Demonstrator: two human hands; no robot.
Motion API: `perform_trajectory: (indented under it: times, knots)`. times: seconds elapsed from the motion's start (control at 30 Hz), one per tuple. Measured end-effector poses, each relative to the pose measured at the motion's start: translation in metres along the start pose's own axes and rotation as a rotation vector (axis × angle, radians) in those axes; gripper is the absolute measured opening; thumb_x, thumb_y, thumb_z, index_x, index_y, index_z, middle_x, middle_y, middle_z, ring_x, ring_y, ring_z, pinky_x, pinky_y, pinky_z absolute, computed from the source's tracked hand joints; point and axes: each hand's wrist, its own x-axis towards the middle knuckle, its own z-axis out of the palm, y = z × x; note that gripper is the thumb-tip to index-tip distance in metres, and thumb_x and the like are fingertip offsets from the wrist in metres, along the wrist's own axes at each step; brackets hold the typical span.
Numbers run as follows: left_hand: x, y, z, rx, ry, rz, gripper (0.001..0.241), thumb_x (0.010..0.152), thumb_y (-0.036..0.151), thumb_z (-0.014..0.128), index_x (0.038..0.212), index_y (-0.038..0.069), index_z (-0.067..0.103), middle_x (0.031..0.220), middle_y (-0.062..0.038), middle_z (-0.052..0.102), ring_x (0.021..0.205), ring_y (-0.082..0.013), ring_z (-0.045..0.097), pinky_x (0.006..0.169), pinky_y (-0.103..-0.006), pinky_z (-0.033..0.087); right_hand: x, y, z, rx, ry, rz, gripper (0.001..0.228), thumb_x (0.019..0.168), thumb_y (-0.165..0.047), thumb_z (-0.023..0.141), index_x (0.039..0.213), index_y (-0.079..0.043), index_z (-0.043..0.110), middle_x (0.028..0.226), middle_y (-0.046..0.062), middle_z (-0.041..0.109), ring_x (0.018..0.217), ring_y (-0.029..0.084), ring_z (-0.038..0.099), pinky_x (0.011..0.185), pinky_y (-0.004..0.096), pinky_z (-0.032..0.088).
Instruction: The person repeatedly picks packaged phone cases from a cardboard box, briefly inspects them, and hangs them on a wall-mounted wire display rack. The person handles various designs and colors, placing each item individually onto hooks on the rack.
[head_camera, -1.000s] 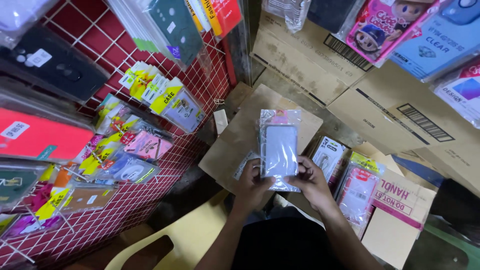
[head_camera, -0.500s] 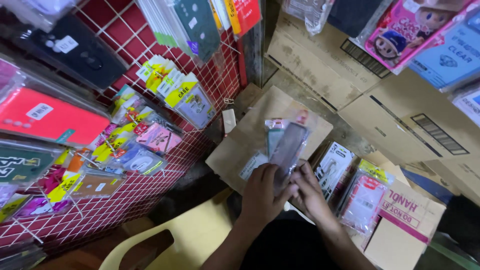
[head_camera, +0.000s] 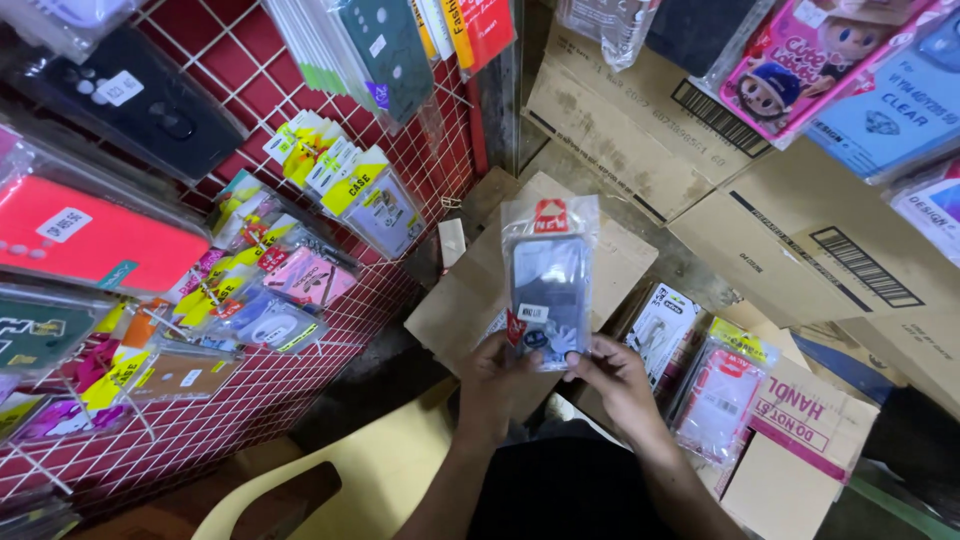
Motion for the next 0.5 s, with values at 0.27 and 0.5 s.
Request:
perform_trajectory:
  times: [0.27, 0.5]
  knots:
    - [-0.002, -0.008, -0.002, -0.022, -0.045, -0.009, 0.029, 0.086, -0.001, 0.077, 0.113, -0.003, 0.069, 0.102, -0.008, 0.075, 0.093, -0.0134, 0.068, 0.086, -0.0291, 0.054, -0.005, -0.009, 0.002, 0.061, 0.032, -0.019, 0.014, 0.092, 0.001, 0.07, 0.105, 0.004, 0.071, 0.094, 0.009, 0.075, 0.08, 0.014, 0.067, 0.077, 0.03, 0.054]
    - [0.005, -0.017, -0.016, -0.015, -0.113, -0.103, 0.032, 0.087, 0.0, 0.076, 0.116, -0.003, 0.064, 0.105, -0.009, 0.073, 0.094, -0.0157, 0.07, 0.086, -0.0335, 0.058, -0.007, 0.006, -0.006, 0.071, 0.028, -0.023, 0.013, 0.089, 0.003, 0.072, 0.102, 0.004, 0.072, 0.092, 0.008, 0.076, 0.082, 0.014, 0.068, 0.077, 0.03, 0.054]
